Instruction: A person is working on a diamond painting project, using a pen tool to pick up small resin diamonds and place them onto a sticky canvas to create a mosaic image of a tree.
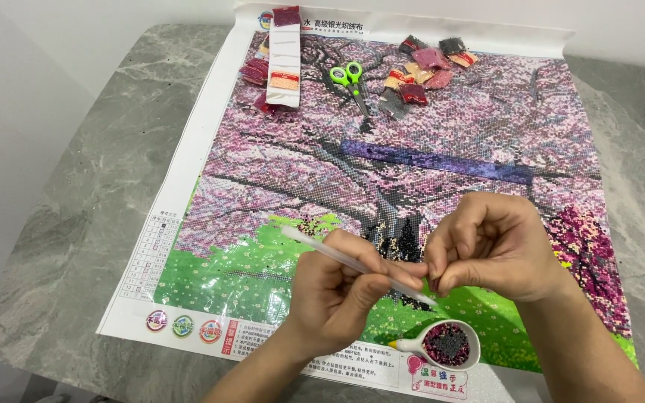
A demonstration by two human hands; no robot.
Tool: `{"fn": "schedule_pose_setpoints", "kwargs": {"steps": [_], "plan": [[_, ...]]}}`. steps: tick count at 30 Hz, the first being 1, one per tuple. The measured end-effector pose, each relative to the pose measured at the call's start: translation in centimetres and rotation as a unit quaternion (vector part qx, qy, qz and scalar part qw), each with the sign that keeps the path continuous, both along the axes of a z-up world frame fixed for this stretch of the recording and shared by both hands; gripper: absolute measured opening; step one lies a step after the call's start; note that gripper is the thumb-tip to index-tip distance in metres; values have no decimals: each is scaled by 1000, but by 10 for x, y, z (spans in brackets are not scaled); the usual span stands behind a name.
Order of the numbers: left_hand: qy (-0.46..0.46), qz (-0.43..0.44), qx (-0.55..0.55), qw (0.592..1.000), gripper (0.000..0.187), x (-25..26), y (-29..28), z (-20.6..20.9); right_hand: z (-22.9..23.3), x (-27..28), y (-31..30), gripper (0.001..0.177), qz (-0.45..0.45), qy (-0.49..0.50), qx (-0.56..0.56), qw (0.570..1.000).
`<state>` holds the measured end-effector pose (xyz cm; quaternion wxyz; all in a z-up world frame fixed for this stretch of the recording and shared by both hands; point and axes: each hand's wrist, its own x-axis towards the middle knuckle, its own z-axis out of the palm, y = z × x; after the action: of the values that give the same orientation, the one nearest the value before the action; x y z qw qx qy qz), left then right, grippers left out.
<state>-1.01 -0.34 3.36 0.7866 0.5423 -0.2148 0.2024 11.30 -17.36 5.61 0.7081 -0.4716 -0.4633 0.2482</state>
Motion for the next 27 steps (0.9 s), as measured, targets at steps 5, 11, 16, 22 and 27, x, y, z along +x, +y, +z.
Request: {"fn": "schedule_pose_setpoints", "kwargs": {"steps": [5,11,16,22,27], "plan": [[34,-21,-46,998,18,-2,-2,-5,5,0,0,30,1,-3,1,1000],[89,-52,-124,987,22,-2,-3,-10,7,10,-7,26,-3,-35,24,999],[128,-57,-159,977,20,1,-1,-12,7,33,-15,16,-131,-198,-129,963],[43,-27,-128,991,7,14,24,-12,-14,71,-18,9,-237,-275,-639,678],[63,142,188,970,9,25,74,-16,-33,85,-24,15,-228,-299,-681,628]]}}
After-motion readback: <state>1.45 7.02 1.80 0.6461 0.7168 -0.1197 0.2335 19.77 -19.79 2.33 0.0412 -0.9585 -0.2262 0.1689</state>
